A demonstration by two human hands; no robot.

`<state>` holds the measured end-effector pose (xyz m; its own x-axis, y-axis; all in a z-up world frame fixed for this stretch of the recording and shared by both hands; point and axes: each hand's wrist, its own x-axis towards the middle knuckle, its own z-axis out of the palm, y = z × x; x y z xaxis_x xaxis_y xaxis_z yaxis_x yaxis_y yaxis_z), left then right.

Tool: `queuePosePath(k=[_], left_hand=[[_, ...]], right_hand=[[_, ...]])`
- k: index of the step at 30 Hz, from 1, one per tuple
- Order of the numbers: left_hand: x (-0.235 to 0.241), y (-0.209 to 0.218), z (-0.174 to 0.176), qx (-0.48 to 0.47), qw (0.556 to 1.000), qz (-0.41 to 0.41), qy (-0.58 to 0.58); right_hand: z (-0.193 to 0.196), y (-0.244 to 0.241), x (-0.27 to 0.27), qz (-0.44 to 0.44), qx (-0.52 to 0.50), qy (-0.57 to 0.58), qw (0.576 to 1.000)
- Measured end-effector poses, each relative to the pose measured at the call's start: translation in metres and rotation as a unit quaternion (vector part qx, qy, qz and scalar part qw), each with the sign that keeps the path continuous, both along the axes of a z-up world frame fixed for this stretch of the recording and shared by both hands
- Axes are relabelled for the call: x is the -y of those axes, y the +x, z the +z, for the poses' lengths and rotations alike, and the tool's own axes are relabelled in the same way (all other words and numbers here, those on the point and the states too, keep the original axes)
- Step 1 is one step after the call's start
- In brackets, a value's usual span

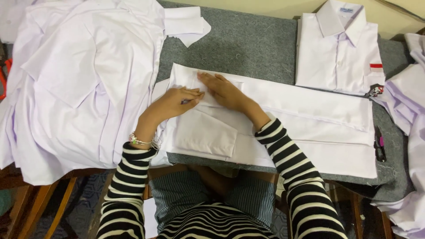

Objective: A person is smoothing and folding white collared shirts on a work table in a factory setting.

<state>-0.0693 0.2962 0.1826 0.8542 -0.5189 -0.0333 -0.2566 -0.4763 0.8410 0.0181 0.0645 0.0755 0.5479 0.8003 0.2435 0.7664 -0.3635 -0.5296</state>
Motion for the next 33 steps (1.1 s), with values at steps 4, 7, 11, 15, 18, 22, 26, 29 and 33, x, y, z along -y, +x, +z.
queuePosePath(k=[4, 7, 11, 15, 18, 22, 26, 29, 33], left_hand=[[-0.004, 0.003, -0.012, -0.014, 1.000, 0.007, -0.010], [-0.010, 0.008, -0.030, -0.013, 1.000, -0.015, -0.008], [-0.010, 0.008, -0.030, -0.010, 1.000, -0.024, -0.007], [-0.010, 0.005, -0.022, -0.019, 0.999, -0.026, -0.012], [-0.009, -0.001, -0.019, 0.032, 0.999, 0.009, -0.038], [-0.017, -0.024, -0.029, 0.089, 0.991, 0.104, -0.010], [-0.019, -0.045, -0.042, 0.090, 0.978, 0.185, 0.038], [-0.015, -0.052, -0.046, 0.094, 0.972, 0.205, 0.063], [-0.013, -0.052, -0.045, 0.050, 0.969, 0.223, 0.090]], right_hand=[[0.017, 0.004, 0.020, 0.006, -0.117, 0.108, 0.987], [0.024, -0.001, 0.033, -0.043, -0.159, 0.102, 0.981], [0.029, -0.012, 0.047, -0.071, -0.136, 0.106, 0.982], [0.032, -0.034, 0.053, -0.048, 0.040, 0.070, 0.996], [0.048, -0.074, 0.041, -0.045, 0.032, 0.073, 0.996], [0.047, -0.107, 0.030, -0.112, 0.012, 0.027, 0.993], [0.031, -0.120, 0.026, -0.175, -0.016, -0.025, 0.984], [0.036, -0.126, 0.024, -0.210, -0.063, -0.030, 0.975], [0.041, -0.129, 0.024, -0.220, -0.101, -0.034, 0.970]])
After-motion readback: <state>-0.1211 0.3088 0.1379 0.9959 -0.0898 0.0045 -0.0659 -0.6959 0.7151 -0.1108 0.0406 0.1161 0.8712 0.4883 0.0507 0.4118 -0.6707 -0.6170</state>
